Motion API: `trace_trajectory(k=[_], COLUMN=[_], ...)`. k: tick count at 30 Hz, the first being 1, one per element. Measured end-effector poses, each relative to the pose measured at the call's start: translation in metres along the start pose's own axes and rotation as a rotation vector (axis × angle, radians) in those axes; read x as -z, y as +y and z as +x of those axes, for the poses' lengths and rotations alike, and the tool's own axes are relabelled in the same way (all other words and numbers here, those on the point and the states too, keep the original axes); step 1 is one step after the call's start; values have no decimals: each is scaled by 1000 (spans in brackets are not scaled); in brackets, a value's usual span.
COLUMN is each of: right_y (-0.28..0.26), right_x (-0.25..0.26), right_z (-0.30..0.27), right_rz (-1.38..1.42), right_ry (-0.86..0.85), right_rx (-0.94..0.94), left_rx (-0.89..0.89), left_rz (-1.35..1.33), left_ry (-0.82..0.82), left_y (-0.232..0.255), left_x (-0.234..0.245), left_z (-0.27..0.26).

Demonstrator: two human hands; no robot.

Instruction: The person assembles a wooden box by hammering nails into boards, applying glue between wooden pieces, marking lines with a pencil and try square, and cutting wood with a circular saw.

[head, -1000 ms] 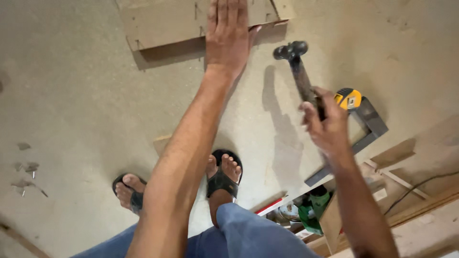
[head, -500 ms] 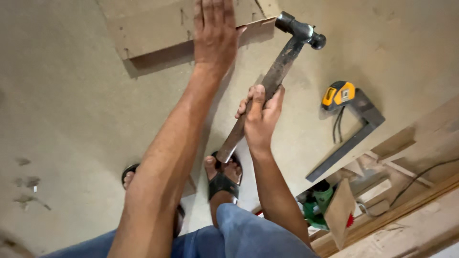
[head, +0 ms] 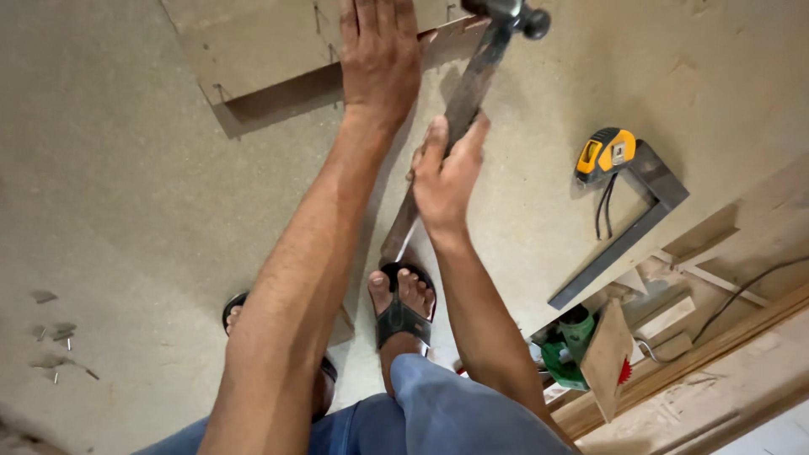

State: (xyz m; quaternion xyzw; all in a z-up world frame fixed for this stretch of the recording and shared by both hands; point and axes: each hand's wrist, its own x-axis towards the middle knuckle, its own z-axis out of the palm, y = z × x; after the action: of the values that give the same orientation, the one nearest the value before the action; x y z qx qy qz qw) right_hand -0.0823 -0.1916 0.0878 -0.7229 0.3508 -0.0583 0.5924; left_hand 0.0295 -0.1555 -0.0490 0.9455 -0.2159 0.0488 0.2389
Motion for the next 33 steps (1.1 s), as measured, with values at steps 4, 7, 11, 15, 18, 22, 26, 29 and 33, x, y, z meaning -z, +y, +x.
trace_trajectory(k=[4,7,11,15,18,22,26,29,33], right_y=[-7,-6,2,11,8,-12,-32,-28,-16], right_x=[3,4,2,21,38,61,92,103,90], right_z=[-4,-10,4,6,-10,-20,-15,-20,-14], right_rz=[101,1,-213,-171,-109,-135,41,-139,-446], right_ry=[34,50,29,41,3,-36,-112,-239,-60], right_rx=[58,99,122,91,82,36,77,17,176], left_rx=[-8,-10,51,-20,-9,88,195,170,187], left_rz=[24,20,-41,31,28,4,31,76,56], left_ry=[53,52,-184,34,73,147,130,145,110], left_y=[-3,-2,-4,-5,-3,13,25,29,27], left_x=[3,1,-3,-6,-6,-1,5,10,17], left_z=[4,1,1,-1,2,8,15,11,18])
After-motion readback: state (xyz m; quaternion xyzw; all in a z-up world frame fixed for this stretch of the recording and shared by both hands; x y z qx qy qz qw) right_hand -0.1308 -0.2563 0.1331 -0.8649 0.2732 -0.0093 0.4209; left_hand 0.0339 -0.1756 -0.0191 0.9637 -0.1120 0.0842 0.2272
